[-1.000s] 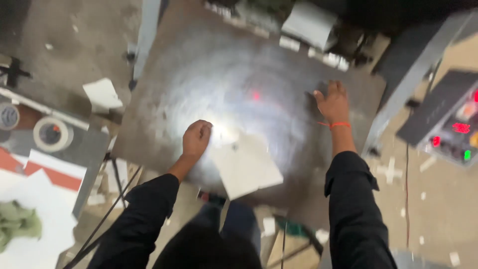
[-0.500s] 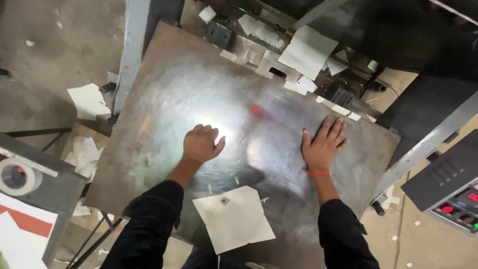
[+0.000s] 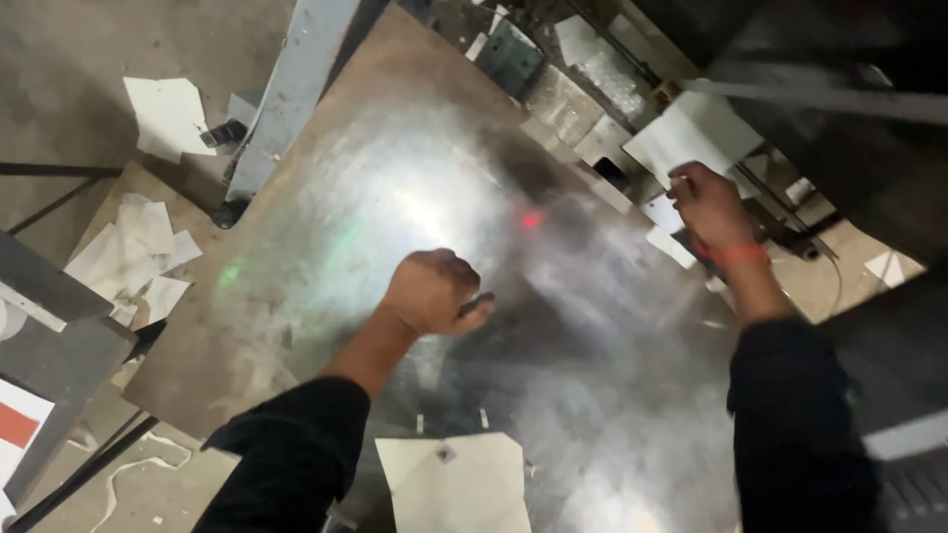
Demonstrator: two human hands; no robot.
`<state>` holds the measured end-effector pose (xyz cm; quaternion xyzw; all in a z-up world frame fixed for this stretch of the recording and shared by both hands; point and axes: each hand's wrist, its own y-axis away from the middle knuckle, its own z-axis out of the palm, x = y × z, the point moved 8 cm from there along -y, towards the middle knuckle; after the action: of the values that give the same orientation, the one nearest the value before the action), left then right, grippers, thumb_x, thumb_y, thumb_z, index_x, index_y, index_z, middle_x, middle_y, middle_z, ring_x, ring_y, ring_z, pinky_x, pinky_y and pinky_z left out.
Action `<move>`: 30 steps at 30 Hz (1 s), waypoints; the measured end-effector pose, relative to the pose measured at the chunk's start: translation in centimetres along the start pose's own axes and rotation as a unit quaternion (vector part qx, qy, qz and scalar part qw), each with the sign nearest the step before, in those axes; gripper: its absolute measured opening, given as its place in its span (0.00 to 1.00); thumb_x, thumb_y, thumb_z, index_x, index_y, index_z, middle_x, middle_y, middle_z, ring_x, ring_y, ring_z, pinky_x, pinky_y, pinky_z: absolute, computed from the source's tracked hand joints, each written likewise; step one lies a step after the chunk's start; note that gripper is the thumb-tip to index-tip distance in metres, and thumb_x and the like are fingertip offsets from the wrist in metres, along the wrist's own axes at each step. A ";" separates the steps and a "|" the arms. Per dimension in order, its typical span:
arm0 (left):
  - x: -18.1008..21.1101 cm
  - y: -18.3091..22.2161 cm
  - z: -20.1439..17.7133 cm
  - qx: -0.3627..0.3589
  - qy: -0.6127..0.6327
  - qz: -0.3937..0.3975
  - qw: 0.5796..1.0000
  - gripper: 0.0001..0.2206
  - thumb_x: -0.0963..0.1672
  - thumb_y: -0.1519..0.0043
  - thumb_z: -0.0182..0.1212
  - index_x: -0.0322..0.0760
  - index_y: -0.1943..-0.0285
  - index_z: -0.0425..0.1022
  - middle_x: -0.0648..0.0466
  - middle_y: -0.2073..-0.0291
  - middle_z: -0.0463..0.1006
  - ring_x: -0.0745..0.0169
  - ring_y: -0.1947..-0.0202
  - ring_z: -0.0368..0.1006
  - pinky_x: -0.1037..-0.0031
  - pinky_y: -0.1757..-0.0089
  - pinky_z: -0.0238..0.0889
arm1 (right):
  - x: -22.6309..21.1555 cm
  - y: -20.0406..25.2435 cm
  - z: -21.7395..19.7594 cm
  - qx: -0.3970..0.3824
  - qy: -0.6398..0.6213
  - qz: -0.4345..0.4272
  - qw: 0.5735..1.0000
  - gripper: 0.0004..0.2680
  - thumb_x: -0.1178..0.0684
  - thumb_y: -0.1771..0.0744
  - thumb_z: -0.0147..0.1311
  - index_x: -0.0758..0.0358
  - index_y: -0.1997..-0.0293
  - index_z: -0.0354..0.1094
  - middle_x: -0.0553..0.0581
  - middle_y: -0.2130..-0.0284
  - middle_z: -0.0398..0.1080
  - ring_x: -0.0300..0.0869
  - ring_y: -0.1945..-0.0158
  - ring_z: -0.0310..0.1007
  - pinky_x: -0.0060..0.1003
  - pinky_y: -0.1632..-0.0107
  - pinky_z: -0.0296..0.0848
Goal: Processing paper templates using a machine press.
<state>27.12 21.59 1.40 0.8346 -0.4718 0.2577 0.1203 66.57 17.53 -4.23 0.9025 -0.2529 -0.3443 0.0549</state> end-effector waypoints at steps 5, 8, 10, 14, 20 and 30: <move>-0.2 0.3 -0.9 0.058 0.048 0.037 0.997 0.14 0.53 0.49 0.65 0.41 0.75 0.77 0.55 0.73 0.79 0.53 0.69 0.75 0.61 0.69 0.69 | 9.0 -11.0 9.8 -0.252 0.462 -0.034 0.850 0.14 0.51 0.32 0.52 0.56 0.38 0.68 0.65 0.55 0.77 0.57 0.51 0.77 0.53 0.52 0.75; -0.5 0.2 -1.0 0.043 0.071 0.051 0.995 0.15 0.53 0.48 0.66 0.40 0.74 0.77 0.55 0.73 0.78 0.53 0.69 0.74 0.63 0.69 0.70 | 9.9 -14.1 12.4 -0.257 0.448 0.010 0.856 0.24 0.59 0.32 0.43 0.49 0.23 0.54 0.67 0.52 0.77 0.57 0.51 0.79 0.55 0.52 0.77; -0.8 0.2 -0.9 0.044 0.078 0.051 0.995 0.15 0.53 0.48 0.66 0.41 0.75 0.76 0.56 0.73 0.78 0.54 0.69 0.74 0.63 0.69 0.69 | 10.8 -15.6 13.4 -0.259 0.440 0.012 0.860 0.24 0.60 0.32 0.41 0.44 0.24 0.57 0.66 0.49 0.76 0.58 0.48 0.77 0.55 0.50 0.76; -0.8 0.0 -1.0 0.032 0.094 0.046 0.994 0.15 0.53 0.48 0.66 0.41 0.77 0.75 0.56 0.74 0.77 0.54 0.70 0.73 0.63 0.70 0.68 | 17.1 -18.3 15.1 -0.287 0.502 0.048 0.815 0.15 0.55 0.33 0.47 0.54 0.40 0.75 0.61 0.42 0.74 0.54 0.41 0.75 0.51 0.46 0.77; -0.5 0.2 -1.1 0.056 0.071 0.062 0.994 0.15 0.53 0.48 0.66 0.40 0.75 0.76 0.54 0.74 0.77 0.50 0.71 0.73 0.61 0.71 0.68 | 6.0 -8.3 4.2 -0.187 0.493 0.049 0.848 0.21 0.35 0.27 0.50 0.69 0.48 0.78 0.71 0.52 0.78 0.59 0.48 0.78 0.50 0.47 0.75; -1.4 1.5 3.5 0.080 0.002 0.087 0.993 0.15 0.53 0.46 0.66 0.41 0.78 0.76 0.50 0.76 0.78 0.48 0.71 0.75 0.58 0.70 0.68 | -3.8 37.3 -12.1 0.398 -0.126 0.044 0.908 0.09 0.63 0.31 0.62 0.71 0.46 0.69 0.58 0.57 0.75 0.39 0.58 0.77 0.34 0.58 0.78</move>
<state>26.36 20.25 -2.31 0.7967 -0.5201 0.3062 0.0312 56.46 -13.81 17.36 0.7866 -0.4136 -0.3227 -0.3258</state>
